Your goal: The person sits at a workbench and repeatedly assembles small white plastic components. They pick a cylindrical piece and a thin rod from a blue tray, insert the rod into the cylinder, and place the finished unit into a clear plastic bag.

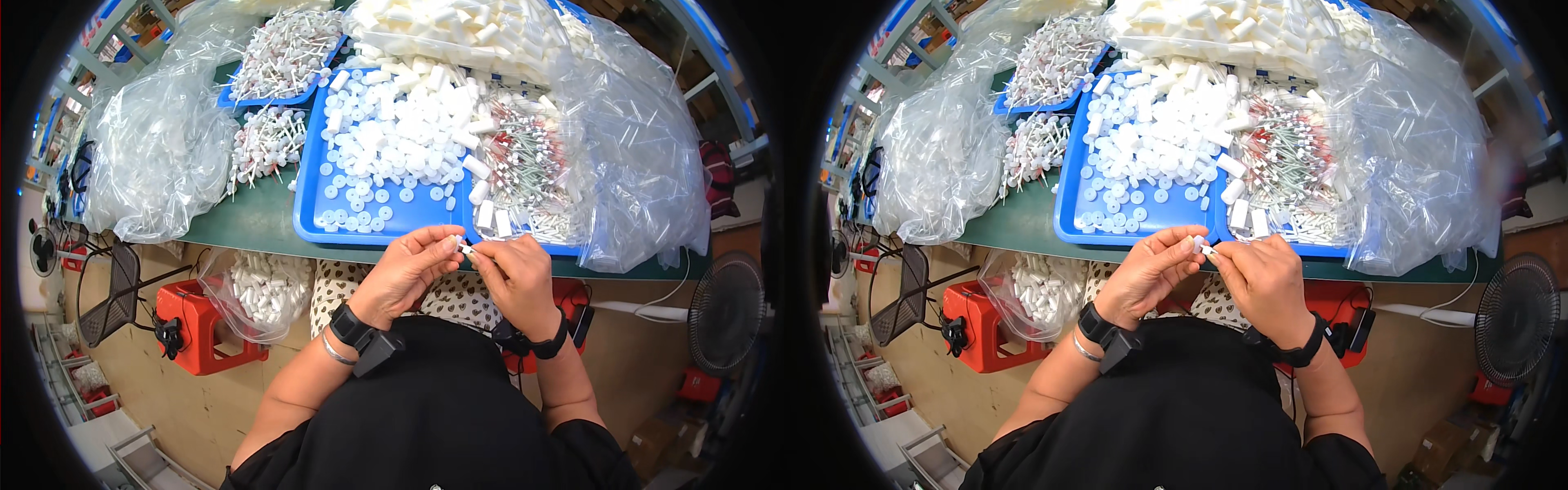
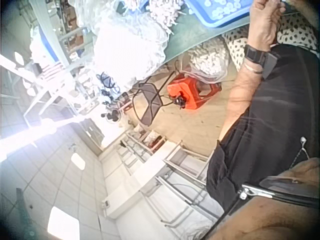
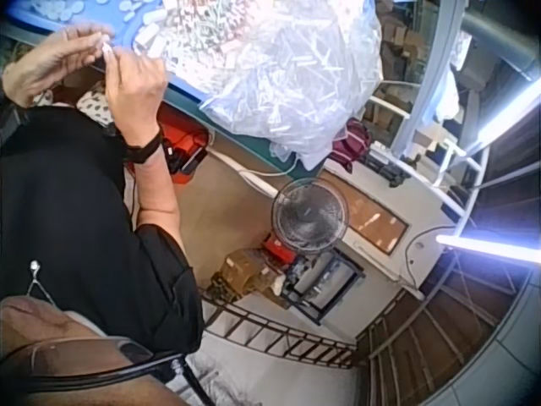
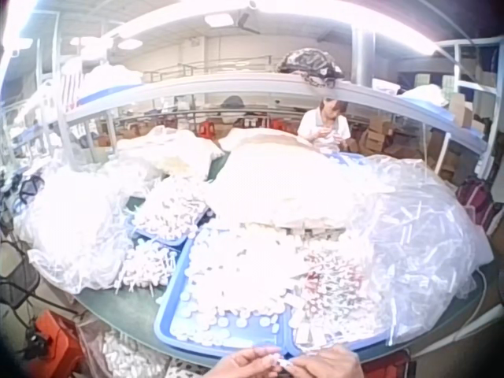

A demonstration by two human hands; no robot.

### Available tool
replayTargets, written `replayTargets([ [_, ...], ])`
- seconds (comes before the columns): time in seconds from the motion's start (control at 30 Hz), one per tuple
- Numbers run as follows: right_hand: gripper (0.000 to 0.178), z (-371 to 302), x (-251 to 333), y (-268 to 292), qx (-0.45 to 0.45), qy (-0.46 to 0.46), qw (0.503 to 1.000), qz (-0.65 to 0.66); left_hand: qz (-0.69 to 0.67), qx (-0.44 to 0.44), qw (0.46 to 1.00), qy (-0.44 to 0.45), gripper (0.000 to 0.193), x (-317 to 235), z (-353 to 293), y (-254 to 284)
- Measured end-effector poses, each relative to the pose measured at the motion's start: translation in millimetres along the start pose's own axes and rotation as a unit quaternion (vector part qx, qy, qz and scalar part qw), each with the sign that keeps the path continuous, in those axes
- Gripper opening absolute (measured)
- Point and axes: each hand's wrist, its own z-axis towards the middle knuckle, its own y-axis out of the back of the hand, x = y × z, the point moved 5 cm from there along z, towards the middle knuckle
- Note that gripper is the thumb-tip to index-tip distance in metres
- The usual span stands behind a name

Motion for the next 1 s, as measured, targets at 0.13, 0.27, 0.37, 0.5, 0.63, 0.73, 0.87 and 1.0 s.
replayTargets([
  [0.13, 0.012, -10.6, -17.7, -17.1, 0.044, -0.210, 0.947, 0.241, -0.043, 0.008, 0.999, 0.013, 0.028, 12.8, 1.6, 4.2],
  [0.27, 0.017, -20.4, -22.1, -29.7, 0.096, -0.372, 0.816, 0.432, -0.028, 0.012, 0.999, 0.021, 0.026, 16.4, 1.3, 3.9],
  [0.37, 0.017, -18.2, -17.5, -26.6, 0.067, -0.238, 0.943, 0.224, 0.000, 0.032, 0.999, 0.033, 0.025, 20.0, 4.3, 9.8],
  [0.5, 0.016, -17.3, -15.0, -25.2, 0.067, -0.232, 0.953, 0.185, -0.013, 0.019, 0.999, 0.040, 0.025, 22.2, 8.4, 10.5],
  [0.63, 0.014, -22.4, -23.8, -24.8, 0.116, -0.274, 0.918, 0.263, -0.001, -0.014, 1.000, 0.003, 0.027, 14.0, 6.6, 3.8],
  [0.73, 0.011, -16.6, -48.1, 13.3, 0.040, -0.198, 0.979, 0.028, 0.015, -0.054, 0.998, -0.042, 0.028, -0.8, 3.3, 9.9],
  [0.87, 0.005, -18.1, -84.3, 44.2, 0.057, -0.097, 0.964, -0.242, -0.010, -0.064, 0.997, -0.043, 0.028, -3.0, 4.0, 15.3],
  [1.0, 0.004, -18.8, -106.3, 27.1, 0.144, -0.065, 0.939, -0.306, -0.003, -0.072, 0.997, -0.035, 0.028, -0.6, 3.6, 9.0],
])
